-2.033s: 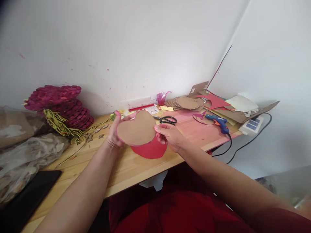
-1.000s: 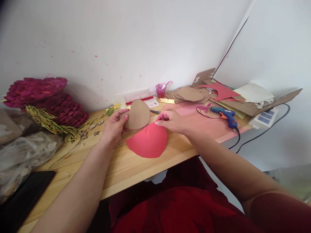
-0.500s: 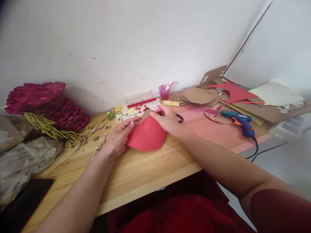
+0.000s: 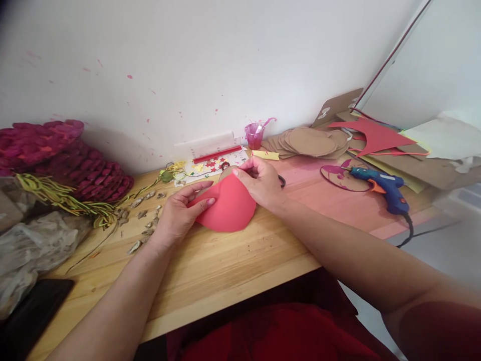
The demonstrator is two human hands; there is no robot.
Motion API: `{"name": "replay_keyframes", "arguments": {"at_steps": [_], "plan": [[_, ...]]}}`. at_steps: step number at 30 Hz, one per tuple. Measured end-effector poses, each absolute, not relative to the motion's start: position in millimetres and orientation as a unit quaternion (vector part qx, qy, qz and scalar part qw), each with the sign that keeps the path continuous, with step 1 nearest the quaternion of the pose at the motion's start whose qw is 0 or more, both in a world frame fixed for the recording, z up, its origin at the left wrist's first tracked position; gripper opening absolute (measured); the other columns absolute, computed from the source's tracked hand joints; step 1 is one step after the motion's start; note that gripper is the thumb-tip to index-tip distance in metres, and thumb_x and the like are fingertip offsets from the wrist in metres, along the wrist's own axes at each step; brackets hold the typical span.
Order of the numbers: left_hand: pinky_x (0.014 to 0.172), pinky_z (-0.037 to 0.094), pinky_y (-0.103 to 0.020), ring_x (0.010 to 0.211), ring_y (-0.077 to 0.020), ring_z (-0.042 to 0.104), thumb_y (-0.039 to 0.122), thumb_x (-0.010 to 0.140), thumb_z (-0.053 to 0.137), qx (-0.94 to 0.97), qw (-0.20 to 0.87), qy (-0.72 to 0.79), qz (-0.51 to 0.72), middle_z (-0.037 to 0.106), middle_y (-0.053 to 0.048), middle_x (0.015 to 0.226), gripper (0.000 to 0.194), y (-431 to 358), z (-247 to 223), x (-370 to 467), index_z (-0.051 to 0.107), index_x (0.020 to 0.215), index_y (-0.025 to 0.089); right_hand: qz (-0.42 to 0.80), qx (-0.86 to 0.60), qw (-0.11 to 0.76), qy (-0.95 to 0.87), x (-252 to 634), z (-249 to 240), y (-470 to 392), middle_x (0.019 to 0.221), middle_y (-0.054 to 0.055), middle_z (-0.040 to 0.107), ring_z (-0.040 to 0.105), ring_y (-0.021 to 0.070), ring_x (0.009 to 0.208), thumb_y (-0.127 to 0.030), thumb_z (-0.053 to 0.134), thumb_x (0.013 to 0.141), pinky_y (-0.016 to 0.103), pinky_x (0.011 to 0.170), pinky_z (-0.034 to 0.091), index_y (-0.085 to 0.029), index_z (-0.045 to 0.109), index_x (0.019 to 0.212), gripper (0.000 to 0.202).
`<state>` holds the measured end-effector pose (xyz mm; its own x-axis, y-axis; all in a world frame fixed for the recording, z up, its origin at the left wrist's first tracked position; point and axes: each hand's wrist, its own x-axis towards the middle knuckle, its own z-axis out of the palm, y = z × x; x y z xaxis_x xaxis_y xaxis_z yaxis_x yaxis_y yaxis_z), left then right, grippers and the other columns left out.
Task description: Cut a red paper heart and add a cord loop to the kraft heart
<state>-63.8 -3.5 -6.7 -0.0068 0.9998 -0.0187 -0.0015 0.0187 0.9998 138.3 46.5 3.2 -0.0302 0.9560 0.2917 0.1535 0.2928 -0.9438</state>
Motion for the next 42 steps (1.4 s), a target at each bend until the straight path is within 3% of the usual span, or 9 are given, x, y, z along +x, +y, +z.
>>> {"name": "replay_keyframes", "arguments": {"at_steps": [4,9,15,23,32,38,42], "plan": [[0.078,0.056,-0.031,0.090,-0.0214,0.070,0.031,0.067,0.085,0.489,0.498,0.514,0.500,0.077,-0.008,0.102,0.046,-5.4,-2.5,-62.6,0.075,0.111,0.022,0.369,-0.457,0.536,-0.606,137.8,4.7,45.4,0.073,0.001,0.064,0.058,0.0163,0.068,-0.044,0.071,0.078,0.031,0.063,0.046,-0.022,0.057,0.078,0.026],[0.079,0.055,-0.032,0.089,-0.0216,0.070,0.037,0.070,0.083,0.492,0.503,0.510,0.495,0.077,-0.008,0.100,0.055,-4.8,-4.0,-66.3,0.070,0.122,0.024,0.368,-0.459,0.555,-0.588,139.4,5.0,45.6,0.072,0.000,0.063,0.057,0.0153,0.065,-0.039,0.071,0.079,0.031,0.061,0.045,-0.022,0.056,0.080,0.023],[0.088,0.051,-0.032,0.101,-0.0212,0.066,0.038,0.070,0.082,0.512,0.393,0.540,0.540,0.073,-0.007,0.116,0.039,1.3,-11.5,-71.6,0.077,0.106,0.023,0.377,-0.425,0.572,-0.591,140.3,4.4,46.7,0.072,-0.001,0.063,0.055,0.0122,0.062,-0.036,0.072,0.079,0.026,0.056,0.042,-0.021,0.056,0.080,0.022],[0.086,0.051,-0.033,0.099,-0.0214,0.066,0.039,0.069,0.083,0.505,0.379,0.554,0.543,0.076,-0.006,0.108,0.038,3.9,-12.5,-73.9,0.078,0.103,0.024,0.389,-0.415,0.557,-0.605,141.6,7.9,44.2,0.069,-0.002,0.063,0.052,0.0105,0.058,-0.034,0.070,0.082,0.025,0.053,0.038,-0.020,0.056,0.081,0.020],[0.054,0.047,-0.024,0.074,-0.0166,0.064,0.042,0.066,0.084,0.480,0.393,0.573,0.536,0.075,-0.005,0.095,0.039,2.7,-10.0,-73.9,0.079,0.101,0.025,0.391,-0.427,0.534,-0.616,142.5,9.6,42.8,0.063,-0.003,0.061,0.049,0.0100,0.054,-0.034,0.067,0.083,0.024,0.052,0.036,-0.020,0.056,0.082,0.018],[0.049,0.043,-0.021,0.066,-0.0134,0.060,0.041,0.066,0.084,0.484,0.387,0.576,0.533,0.075,-0.004,0.091,0.038,3.0,-9.1,-75.9,0.079,0.101,0.025,0.404,-0.449,0.495,-0.625,145.2,10.2,42.0,0.054,-0.005,0.055,0.043,0.0094,0.048,-0.036,0.066,0.085,0.023,0.048,0.031,-0.021,0.057,0.084,0.018],[0.054,0.047,-0.023,0.070,-0.0151,0.062,0.040,0.066,0.084,0.491,0.382,0.578,0.528,0.075,-0.004,0.089,0.038,4.4,-9.2,-77.7,0.079,0.100,0.024,0.394,-0.438,0.480,-0.650,147.2,8.3,45.7,0.062,-0.003,0.061,0.048,0.0102,0.053,-0.035,0.066,0.085,0.024,0.051,0.034,-0.019,0.064,0.090,0.017]]}}
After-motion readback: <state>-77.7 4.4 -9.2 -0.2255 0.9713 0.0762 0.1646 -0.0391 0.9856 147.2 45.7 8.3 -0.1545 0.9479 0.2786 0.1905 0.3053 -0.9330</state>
